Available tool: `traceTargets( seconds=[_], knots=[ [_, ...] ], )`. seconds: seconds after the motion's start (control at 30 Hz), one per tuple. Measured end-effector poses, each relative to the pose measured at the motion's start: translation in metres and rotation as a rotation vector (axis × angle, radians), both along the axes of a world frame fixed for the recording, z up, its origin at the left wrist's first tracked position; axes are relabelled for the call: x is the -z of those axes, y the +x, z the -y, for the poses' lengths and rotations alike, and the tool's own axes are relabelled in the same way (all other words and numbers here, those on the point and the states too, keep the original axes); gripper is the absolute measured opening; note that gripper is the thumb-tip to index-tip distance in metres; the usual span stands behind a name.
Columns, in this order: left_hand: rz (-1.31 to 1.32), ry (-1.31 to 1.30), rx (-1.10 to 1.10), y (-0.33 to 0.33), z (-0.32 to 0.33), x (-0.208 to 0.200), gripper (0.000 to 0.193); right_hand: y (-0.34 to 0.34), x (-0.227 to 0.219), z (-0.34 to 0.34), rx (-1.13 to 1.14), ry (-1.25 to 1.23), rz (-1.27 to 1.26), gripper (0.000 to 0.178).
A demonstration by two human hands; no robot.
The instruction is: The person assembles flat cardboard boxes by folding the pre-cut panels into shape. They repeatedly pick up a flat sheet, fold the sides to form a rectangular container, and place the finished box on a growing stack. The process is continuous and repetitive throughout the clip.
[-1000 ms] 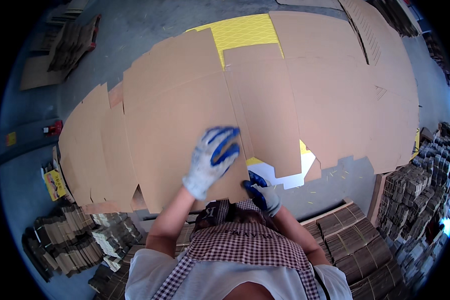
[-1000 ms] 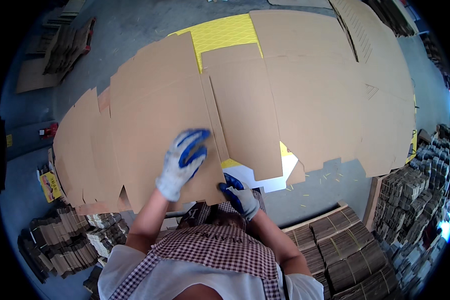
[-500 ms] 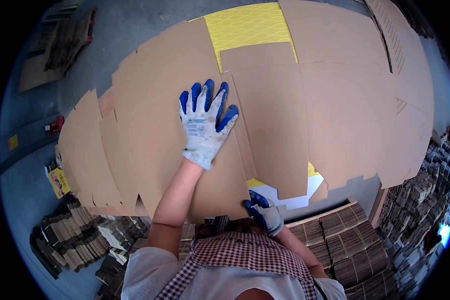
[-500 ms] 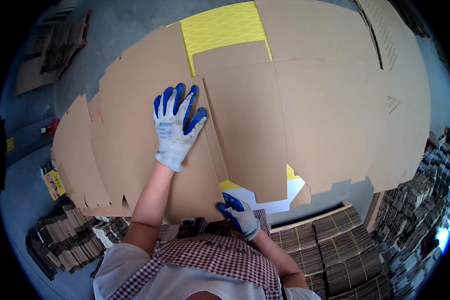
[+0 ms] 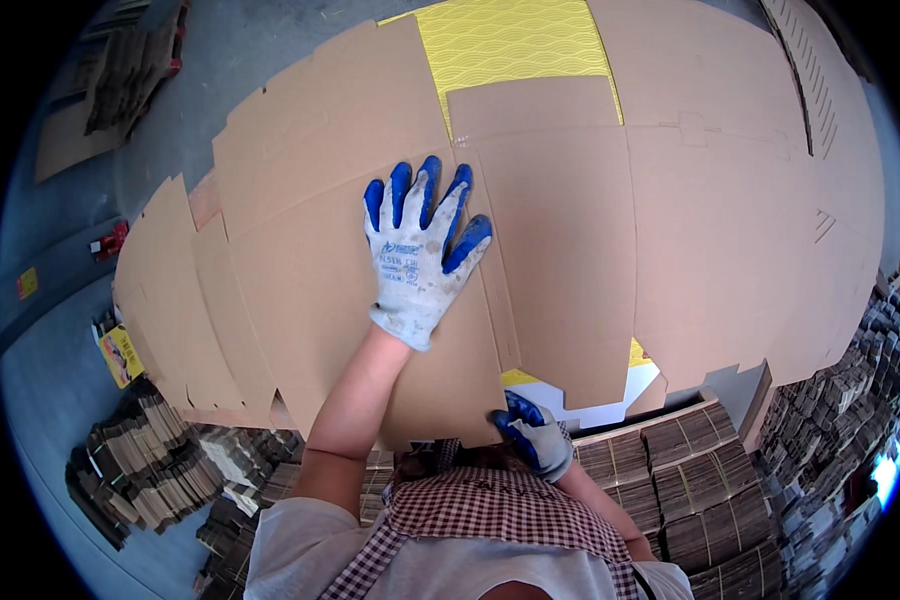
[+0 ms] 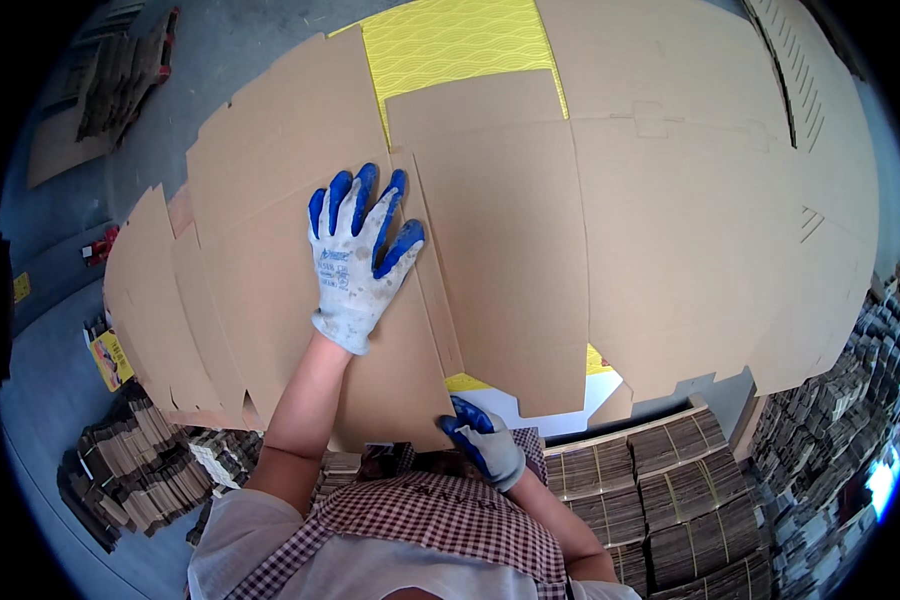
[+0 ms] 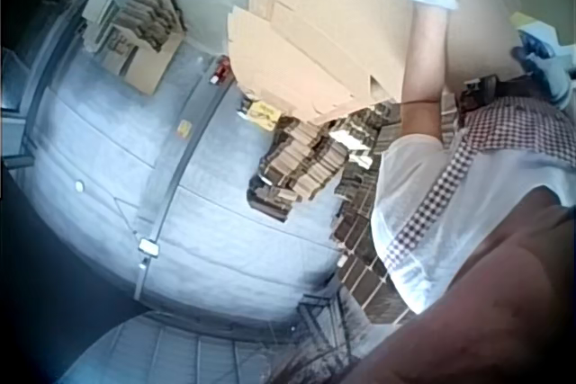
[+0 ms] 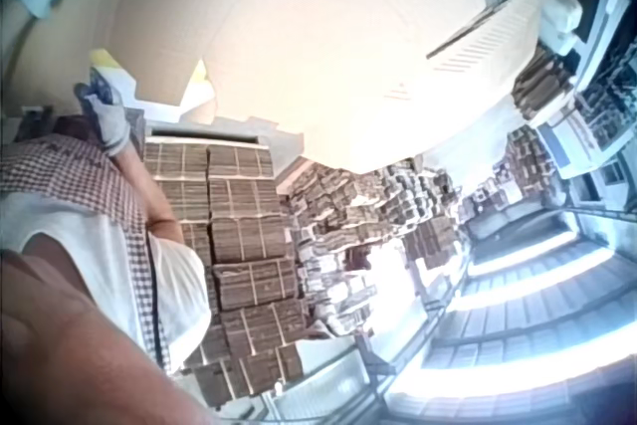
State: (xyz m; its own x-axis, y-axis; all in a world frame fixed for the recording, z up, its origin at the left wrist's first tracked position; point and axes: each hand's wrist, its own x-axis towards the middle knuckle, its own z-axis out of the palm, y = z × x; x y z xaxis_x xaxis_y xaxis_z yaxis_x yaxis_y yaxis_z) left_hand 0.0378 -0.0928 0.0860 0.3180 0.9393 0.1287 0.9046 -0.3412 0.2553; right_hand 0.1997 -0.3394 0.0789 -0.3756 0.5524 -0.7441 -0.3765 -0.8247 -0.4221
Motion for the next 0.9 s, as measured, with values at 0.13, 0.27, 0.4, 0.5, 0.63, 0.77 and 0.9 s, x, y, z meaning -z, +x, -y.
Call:
traceTargets(
  seconds=[0.13,0.27,0.4,0.5,0.63,0.77,0.9],
  knots=[
    [0.001,-0.006,-0.002,0.000,-0.002,0.001,0.055,0.000,0.001,-0.001,-0.003,-0.046,-0.003,0.039],
    [-0.007,-0.001,0.003,0.000,-0.003,0.005,0.055,-0.003,0.010,0.008,0.085,-0.041,-0.065,0.039],
    [-0.017,0.002,0.007,0.000,-0.004,0.006,0.055,-0.006,0.011,0.008,0.131,-0.029,-0.069,0.036],
    [-0.033,-0.004,0.010,0.001,-0.004,0.006,0.055,-0.007,0.013,0.010,0.163,-0.038,-0.094,0.037],
    [-0.049,-0.010,0.024,0.001,-0.004,0.008,0.052,-0.008,0.009,0.005,0.145,-0.048,-0.079,0.038],
    [-0.107,-0.001,0.032,0.002,-0.002,0.009,0.052,-0.012,0.011,0.009,0.175,-0.071,-0.080,0.041],
    [-0.182,0.006,0.047,0.005,-0.002,0.012,0.054,-0.016,0.011,0.008,0.149,-0.058,-0.026,0.045]
  ],
)
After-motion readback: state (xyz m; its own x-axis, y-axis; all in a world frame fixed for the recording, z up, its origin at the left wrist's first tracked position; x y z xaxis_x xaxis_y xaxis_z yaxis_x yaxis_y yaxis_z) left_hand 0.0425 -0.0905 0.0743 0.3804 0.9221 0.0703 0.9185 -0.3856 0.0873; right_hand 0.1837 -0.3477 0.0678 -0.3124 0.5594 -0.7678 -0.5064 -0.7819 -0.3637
